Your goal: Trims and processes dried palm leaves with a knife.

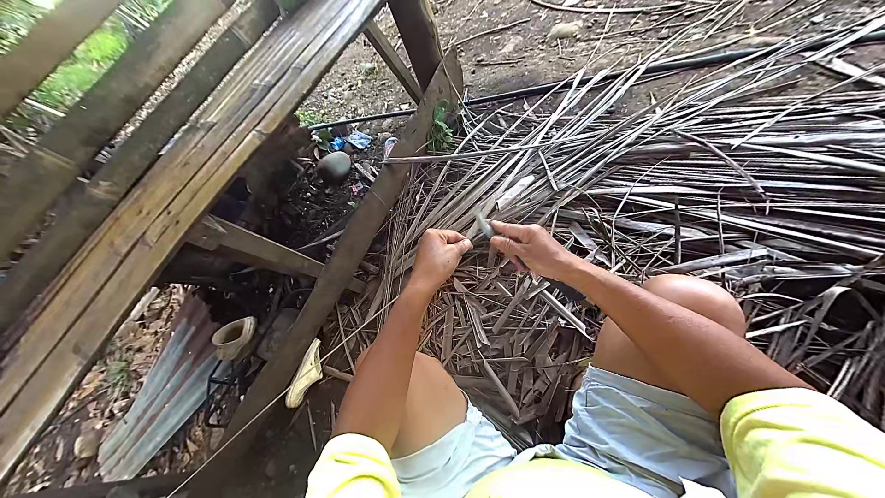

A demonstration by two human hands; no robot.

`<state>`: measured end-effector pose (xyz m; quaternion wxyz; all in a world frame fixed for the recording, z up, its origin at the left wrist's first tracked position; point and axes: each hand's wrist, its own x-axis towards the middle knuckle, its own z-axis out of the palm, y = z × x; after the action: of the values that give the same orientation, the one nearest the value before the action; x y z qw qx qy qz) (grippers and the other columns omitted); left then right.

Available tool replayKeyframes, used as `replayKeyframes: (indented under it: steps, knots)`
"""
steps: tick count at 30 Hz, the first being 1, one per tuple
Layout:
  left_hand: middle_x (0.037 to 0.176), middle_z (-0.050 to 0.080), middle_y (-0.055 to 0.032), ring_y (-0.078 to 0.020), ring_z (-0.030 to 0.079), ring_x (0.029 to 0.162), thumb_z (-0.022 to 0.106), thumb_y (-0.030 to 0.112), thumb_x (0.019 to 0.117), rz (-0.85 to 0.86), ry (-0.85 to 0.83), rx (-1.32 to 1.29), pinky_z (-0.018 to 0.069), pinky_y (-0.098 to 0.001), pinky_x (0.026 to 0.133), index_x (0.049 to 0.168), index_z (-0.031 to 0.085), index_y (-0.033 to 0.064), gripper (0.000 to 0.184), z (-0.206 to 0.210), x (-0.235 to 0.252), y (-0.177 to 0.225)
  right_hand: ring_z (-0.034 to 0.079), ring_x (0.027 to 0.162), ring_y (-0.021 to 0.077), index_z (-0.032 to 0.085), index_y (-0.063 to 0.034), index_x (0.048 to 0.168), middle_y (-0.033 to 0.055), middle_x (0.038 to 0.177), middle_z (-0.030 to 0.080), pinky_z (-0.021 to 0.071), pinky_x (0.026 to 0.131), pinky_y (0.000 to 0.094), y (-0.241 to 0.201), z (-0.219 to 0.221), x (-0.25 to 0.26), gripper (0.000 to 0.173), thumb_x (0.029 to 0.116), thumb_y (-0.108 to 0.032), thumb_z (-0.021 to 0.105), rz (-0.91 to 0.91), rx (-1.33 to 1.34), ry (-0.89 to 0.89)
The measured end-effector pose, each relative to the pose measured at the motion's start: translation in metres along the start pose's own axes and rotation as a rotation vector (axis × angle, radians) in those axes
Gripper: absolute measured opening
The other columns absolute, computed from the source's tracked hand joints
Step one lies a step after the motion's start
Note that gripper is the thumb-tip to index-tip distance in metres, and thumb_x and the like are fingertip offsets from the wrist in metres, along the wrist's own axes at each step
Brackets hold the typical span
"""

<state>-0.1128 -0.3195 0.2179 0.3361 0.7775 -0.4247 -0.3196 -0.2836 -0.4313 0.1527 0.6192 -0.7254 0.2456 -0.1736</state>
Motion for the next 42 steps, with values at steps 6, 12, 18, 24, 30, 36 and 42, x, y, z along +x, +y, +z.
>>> replayKeyframes:
  steps: [6,12,18,24,30,36,42]
  knots:
    - [0.07,0.064,-0.0023,-0.007,0.047,0.057,0.069,0.009,0.0985,0.014,0.019,0.142,0.0409,-0.0284,0.058,0.092,0.077,0.0029,0.012,-0.01,-0.01,0.0,0.048,0.049,0.0117,0.06,-0.0012,0.138,0.0037,0.065,0.052,0.046,0.049,0.0305,0.01,-0.035,0.014,0.038,0.1107,-0.025,0.047,0.1,-0.067,0.149]
    - [0.085,0.073,-0.01,-0.0244,0.069,0.082,0.066,0.017,0.0997,-0.042,0.142,0.335,0.0529,-0.0524,0.078,0.094,0.079,0.0078,0.017,-0.019,-0.021,-0.006,0.046,0.044,0.0085,0.06,-0.0048,0.129,-0.0018,0.063,0.048,0.0454,0.043,0.0262,0.015,-0.061,0.018,0.035,0.1114,-0.031,0.045,0.202,0.18,0.387]
    - [0.097,0.076,-0.0123,-0.0277,0.072,0.094,0.063,0.016,0.1011,-0.047,0.126,0.431,0.0542,-0.0532,0.087,0.101,0.079,0.0077,0.018,-0.003,-0.015,0.004,0.047,0.048,0.0107,0.057,-0.0055,0.143,0.0026,0.064,0.052,0.0432,0.047,0.0279,-0.002,0.003,-0.005,0.039,0.1104,-0.023,0.048,0.104,0.045,-0.092]
    - [0.097,0.076,-0.0118,-0.0275,0.072,0.095,0.063,0.017,0.1016,-0.03,0.099,0.436,0.0544,-0.0533,0.087,0.101,0.079,0.0077,0.018,-0.005,-0.016,0.007,0.047,0.047,0.012,0.064,-0.0042,0.131,0.0038,0.064,0.051,0.0446,0.047,0.0296,0.014,-0.023,0.024,0.039,0.1114,-0.032,0.045,0.217,-0.022,0.088]
    - [0.1,0.076,-0.0132,-0.0303,0.072,0.098,0.06,0.017,0.1022,-0.04,0.06,0.544,0.0546,-0.0552,0.087,0.103,0.079,0.0092,0.021,0.007,-0.017,0.015,0.045,0.045,0.0125,0.062,-0.0014,0.106,0.003,0.064,0.048,0.045,0.045,0.0299,0.035,-0.045,0.041,0.039,0.1113,-0.035,0.044,0.411,0.072,0.384]
    - [0.102,0.075,-0.0175,-0.0361,0.072,0.1,0.06,0.017,0.1028,-0.062,0.188,0.579,0.0547,-0.0589,0.086,0.104,0.078,0.0069,0.021,-0.005,-0.024,0.009,0.048,0.046,0.0097,0.062,-0.0038,0.106,-0.0008,0.064,0.049,0.0476,0.046,0.0282,0.013,-0.049,0.026,0.035,0.1113,-0.033,0.044,0.258,0.228,0.396]
    - [0.107,0.075,-0.0167,-0.0341,0.071,0.107,0.059,0.016,0.1028,-0.074,0.138,0.637,0.0538,-0.0554,0.094,0.107,0.077,0.0057,0.021,0.012,-0.014,0.012,0.049,0.048,0.0118,0.033,-0.0124,0.16,0.0049,0.07,0.055,0.0451,0.045,0.0268,0.006,0.013,0.007,0.057,0.1082,-0.022,0.054,0.207,0.248,-0.047]
